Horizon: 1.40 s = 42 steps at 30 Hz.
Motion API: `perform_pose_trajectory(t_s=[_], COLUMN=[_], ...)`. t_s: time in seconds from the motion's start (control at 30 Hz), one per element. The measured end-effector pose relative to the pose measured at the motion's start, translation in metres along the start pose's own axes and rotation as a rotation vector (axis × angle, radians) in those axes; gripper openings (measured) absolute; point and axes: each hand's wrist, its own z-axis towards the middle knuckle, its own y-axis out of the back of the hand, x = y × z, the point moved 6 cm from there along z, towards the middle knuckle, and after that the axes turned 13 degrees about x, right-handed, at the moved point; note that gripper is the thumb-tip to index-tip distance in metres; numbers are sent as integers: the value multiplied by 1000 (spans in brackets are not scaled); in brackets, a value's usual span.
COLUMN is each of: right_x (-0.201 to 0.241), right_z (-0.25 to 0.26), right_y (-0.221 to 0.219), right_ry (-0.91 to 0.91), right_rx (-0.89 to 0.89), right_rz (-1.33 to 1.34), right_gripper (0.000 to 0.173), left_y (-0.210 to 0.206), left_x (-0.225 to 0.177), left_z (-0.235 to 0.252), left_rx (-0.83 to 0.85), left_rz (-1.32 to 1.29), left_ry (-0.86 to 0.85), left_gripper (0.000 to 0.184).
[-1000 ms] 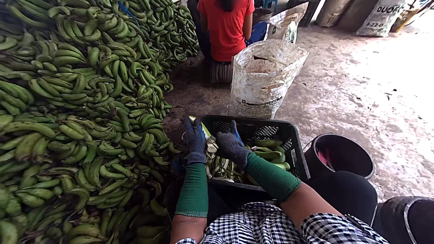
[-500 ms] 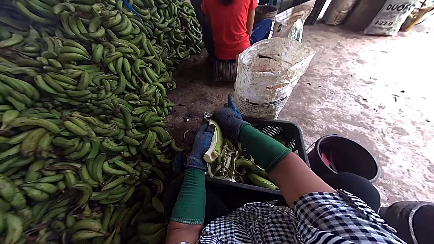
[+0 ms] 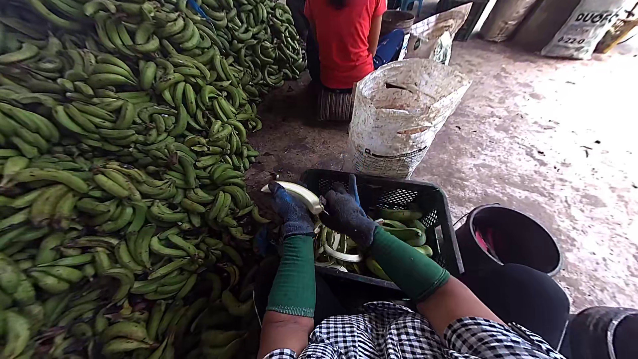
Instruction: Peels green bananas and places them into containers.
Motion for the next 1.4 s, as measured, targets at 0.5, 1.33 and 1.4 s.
perform_pose_trajectory(t_s=[0.5, 1.33, 1.4], right_x=[-19, -10, -1], right_z=[26, -8, -15], right_y=[33, 20, 7], right_ry=[-94, 57, 59], right_rx=[78, -74, -68], right_rz=[-185, -65, -90], right_gripper=[31, 41, 41], left_y=[-20, -18, -16], left_x=[27, 10, 23], left_z=[-30, -15, -13], left_rx=[748, 481, 436], left_rz=[699, -323, -416], left_ry=[-100, 93, 151], left_gripper=[52, 38, 39])
